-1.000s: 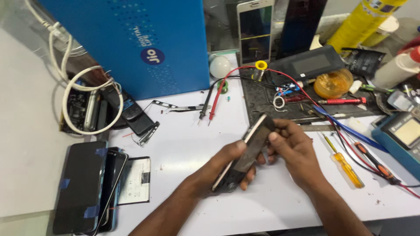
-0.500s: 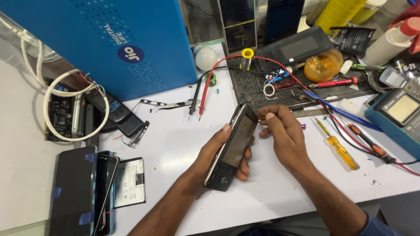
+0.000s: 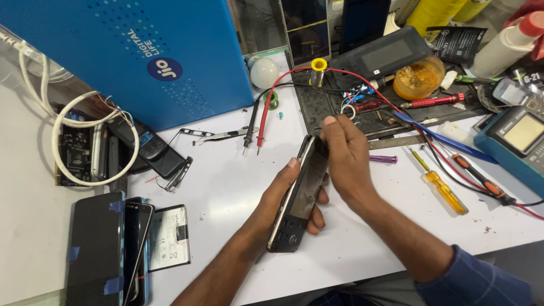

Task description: The person pries open a smartphone, separates the back cover and frame, and removes the battery. They then use a screwdriver and tweezers to unscrew and lift components from the exposed motherboard on the workbench.

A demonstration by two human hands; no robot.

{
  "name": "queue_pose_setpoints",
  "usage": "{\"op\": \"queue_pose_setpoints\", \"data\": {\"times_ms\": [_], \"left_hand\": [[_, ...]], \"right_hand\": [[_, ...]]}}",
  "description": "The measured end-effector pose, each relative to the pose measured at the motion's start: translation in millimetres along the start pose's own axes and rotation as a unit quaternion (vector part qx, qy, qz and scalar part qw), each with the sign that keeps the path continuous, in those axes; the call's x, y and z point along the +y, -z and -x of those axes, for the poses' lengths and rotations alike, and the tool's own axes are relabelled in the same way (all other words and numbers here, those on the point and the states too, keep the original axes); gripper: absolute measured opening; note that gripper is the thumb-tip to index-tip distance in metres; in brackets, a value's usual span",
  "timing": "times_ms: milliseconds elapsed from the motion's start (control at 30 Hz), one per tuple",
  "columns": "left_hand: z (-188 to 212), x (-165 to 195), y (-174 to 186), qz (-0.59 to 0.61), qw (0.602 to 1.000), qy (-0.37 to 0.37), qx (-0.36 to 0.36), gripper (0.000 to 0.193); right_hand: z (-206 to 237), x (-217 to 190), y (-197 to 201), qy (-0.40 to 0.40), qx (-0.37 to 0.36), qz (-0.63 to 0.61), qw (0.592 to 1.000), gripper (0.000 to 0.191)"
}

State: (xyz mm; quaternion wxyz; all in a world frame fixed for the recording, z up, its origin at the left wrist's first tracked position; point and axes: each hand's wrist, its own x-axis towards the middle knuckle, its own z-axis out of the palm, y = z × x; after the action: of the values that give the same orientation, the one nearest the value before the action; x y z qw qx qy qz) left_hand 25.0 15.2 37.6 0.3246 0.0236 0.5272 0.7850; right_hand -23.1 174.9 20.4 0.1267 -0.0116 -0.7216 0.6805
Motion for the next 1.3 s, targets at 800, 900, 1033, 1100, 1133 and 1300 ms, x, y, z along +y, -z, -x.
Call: {"op": "queue_pose_setpoints", "data": {"times_ms": [800, 900, 1033, 1100, 1133, 1300], "left_hand": [[-9, -21, 7, 0.029, 0.999, -0.005, 0.018, 0.078], [-10, -17, 12, 0.08, 0.997, -0.013, 0.009, 0.076], [-12, -17, 11, 0.082, 0.996, -0.019, 0.004, 0.074], [-14, -18, 9, 0.085, 0.996, -0.013, 0.016, 0.077], [-15, -18, 8, 0.087, 0.996, -0.011, 0.02, 0.078], [-16, -20, 4, 0.026, 0.998, -0.015, 0.051, 0.085]], "right_hand": [[5, 19, -7, -0.013, 0.056, -0.08, 0.995, 0.038], [7, 14, -5, -0.118, 0.032, -0.114, 0.986, 0.032], [10, 7, -8, -0.15, 0.017, -0.101, 0.983, 0.028], [11, 3, -11, -0.155, 0.022, -0.089, 0.984, 0.027], [11, 0, -12, -0.152, 0.026, -0.089, 0.984, 0.027], [12, -11, -15, -0.166, 0.04, -0.082, 0.982, 0.026]]}}
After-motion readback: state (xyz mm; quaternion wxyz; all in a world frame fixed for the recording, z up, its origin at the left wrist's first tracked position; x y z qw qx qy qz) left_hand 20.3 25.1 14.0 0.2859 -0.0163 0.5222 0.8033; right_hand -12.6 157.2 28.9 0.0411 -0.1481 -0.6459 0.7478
